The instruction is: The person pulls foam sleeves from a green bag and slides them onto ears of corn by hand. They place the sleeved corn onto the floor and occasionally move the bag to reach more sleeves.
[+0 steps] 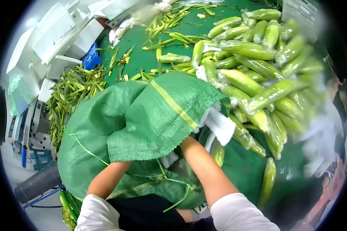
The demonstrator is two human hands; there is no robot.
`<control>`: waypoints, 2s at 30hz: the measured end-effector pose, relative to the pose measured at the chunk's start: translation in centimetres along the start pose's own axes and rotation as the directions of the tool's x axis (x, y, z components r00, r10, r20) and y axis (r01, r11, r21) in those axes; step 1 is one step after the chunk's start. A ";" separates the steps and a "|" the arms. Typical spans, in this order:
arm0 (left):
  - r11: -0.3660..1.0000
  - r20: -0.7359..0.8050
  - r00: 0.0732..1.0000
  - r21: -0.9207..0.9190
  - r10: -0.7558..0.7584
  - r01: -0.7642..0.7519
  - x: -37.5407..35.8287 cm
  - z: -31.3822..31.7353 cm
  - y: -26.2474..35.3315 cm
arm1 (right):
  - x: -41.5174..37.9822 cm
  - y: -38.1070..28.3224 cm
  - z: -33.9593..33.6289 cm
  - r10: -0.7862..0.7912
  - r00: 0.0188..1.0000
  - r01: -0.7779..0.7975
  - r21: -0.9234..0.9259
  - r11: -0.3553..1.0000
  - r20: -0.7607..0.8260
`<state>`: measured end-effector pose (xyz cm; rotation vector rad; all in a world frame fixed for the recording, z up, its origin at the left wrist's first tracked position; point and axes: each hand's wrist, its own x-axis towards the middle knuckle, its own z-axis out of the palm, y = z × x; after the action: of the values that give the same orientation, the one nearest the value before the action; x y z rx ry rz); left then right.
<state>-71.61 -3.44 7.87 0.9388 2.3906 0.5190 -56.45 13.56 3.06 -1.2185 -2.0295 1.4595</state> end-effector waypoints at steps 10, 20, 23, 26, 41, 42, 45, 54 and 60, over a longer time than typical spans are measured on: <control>0.577 0.403 0.911 -0.726 -0.084 0.374 -14.5 9.4 10.2 | -17.8 1.4 -11.9 0.136 0.991 -0.123 0.347 0.930 -0.013; 0.343 0.372 0.826 -0.910 0.423 0.234 -25.3 13.8 33.3 | -24.8 1.1 -34.8 -0.042 0.980 0.152 0.590 0.793 -0.196; 0.316 0.286 0.782 -0.941 0.554 0.121 -25.6 17.4 39.7 | -25.1 1.6 -42.5 -0.001 0.980 0.111 0.547 0.830 -0.197; 0.178 0.010 0.730 -0.972 0.684 -0.153 -25.0 21.7 45.8 | -25.1 1.6 -49.7 0.092 0.942 0.065 0.442 0.895 -0.323; 0.294 -0.198 0.332 -0.199 0.922 -0.935 -18.3 21.3 47.4 | -23.0 6.7 -61.8 -0.193 0.488 -0.398 -0.414 0.819 -0.851; 0.171 -0.067 0.181 -0.137 0.981 -0.976 -19.0 21.3 43.9 | -23.2 6.6 -61.9 -0.212 0.510 -0.394 -0.446 0.803 -0.834; -0.071 0.467 -0.046 0.036 0.883 -0.997 -21.9 20.3 34.2 | -22.1 8.6 -63.5 -0.485 0.584 -0.276 -0.720 0.637 -0.652; -0.142 0.268 -0.072 0.253 0.961 -0.957 -13.2 17.2 25.3 | -23.6 -3.2 -69.4 -0.478 0.418 0.214 -0.428 0.878 -0.773; 0.229 0.259 0.321 0.328 0.911 -0.917 -12.8 18.7 24.1 | -24.4 -3.9 -65.7 -0.558 0.489 -0.353 -0.737 0.576 -0.671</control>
<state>-40.30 6.98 9.59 2.6070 1.6376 0.3395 1.77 32.11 37.55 -1.5840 -1.8336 -0.4614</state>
